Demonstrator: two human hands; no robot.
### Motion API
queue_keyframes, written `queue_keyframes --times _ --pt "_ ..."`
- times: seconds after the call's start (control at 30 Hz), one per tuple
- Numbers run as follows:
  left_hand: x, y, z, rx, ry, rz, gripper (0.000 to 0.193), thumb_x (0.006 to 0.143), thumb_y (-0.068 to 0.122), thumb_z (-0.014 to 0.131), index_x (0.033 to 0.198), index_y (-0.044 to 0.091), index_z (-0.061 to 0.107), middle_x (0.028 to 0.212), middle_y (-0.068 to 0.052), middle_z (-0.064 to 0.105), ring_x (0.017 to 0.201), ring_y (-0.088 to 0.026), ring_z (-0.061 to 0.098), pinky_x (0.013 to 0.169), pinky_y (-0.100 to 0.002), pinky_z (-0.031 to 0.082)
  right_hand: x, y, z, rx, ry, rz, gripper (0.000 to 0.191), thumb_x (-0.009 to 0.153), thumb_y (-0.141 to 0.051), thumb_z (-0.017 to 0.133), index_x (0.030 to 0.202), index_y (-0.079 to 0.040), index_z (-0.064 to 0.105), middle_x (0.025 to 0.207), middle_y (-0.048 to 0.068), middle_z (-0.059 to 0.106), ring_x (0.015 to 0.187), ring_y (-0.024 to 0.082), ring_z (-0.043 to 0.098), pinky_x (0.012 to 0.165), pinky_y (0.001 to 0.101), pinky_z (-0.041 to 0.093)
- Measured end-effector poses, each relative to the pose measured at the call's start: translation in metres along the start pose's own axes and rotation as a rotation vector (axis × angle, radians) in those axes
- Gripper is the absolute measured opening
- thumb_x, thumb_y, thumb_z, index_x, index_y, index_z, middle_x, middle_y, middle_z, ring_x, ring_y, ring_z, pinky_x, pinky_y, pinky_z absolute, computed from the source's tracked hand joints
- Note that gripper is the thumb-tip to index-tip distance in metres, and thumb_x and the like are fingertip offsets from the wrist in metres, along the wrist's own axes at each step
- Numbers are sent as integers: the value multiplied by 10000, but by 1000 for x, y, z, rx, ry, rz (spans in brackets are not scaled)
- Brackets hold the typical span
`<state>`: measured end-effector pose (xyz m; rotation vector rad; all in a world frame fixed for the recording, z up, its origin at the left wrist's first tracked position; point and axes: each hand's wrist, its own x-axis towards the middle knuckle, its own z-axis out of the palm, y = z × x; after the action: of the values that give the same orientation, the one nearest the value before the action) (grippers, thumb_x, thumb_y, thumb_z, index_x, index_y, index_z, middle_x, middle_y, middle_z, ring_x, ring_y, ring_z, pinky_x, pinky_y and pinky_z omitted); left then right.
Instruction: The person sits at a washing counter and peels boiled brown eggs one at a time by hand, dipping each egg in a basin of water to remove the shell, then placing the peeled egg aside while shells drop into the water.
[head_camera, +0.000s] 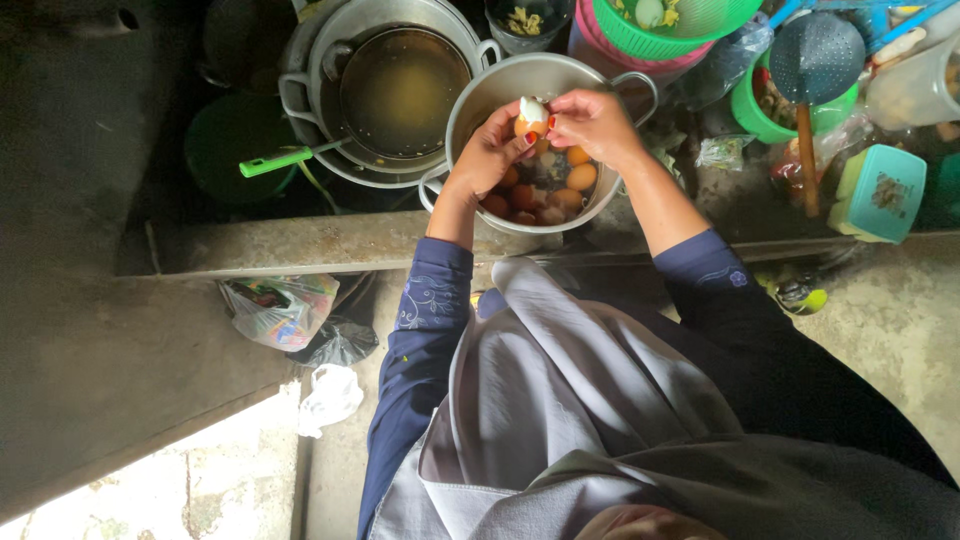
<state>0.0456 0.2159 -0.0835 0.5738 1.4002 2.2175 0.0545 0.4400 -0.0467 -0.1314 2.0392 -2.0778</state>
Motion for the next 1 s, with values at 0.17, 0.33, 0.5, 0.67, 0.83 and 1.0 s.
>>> queue_keyframes --times 0.17,0.33,0.5,0.67,0.83,1.0 --pt "-1 1 -1 22 -13 -20 472 1043 93 664 1484 95 496 1303 -4 633 1127 -116 616 937 -280 537 -2 -3 12 -120 105 0 174 974 -70 709 1121 10 661 1000 78 732 852 136 740 737 280 630" --pt "-2 3 -1 27 -8 -67 484 1056 136 638 1509 114 469 1322 -3 630 1156 -112 606 943 -272 535 1 5 12 -68 184 5 131 956 -14 645 1080 20 667 975 80 732 810 144 735 737 280 638" --pt "-3 2 1 13 84 -74 505 1068 155 615 1541 117 442 1367 -14 612 1224 -126 594 960 -291 557 1 13 9 -151 145 -223 157 1062 -9 642 1180 57 720 1106 120 752 996 163 687 877 301 556" --pt "0 2 -1 -71 132 -72 582 1030 177 606 1555 118 360 1388 -21 591 1190 -153 620 937 -296 573 -3 8 14 82 71 -113 297 999 -91 697 1279 -6 645 1217 92 720 1082 159 707 922 287 593" --pt "1 -2 0 40 163 -13 518 1014 166 720 1420 -13 453 1279 -107 633 1127 -175 637 931 -301 572 -2 5 24 -12 115 -146 248 989 -40 713 1224 19 663 1086 71 727 921 104 685 752 245 571" --pt "1 -2 2 43 232 -61 463 999 167 707 1343 -18 459 1206 -119 649 1032 -182 668 877 -305 586 8 15 31 7 143 -277 100 1019 19 683 1116 44 687 973 46 711 810 64 640 681 231 535"
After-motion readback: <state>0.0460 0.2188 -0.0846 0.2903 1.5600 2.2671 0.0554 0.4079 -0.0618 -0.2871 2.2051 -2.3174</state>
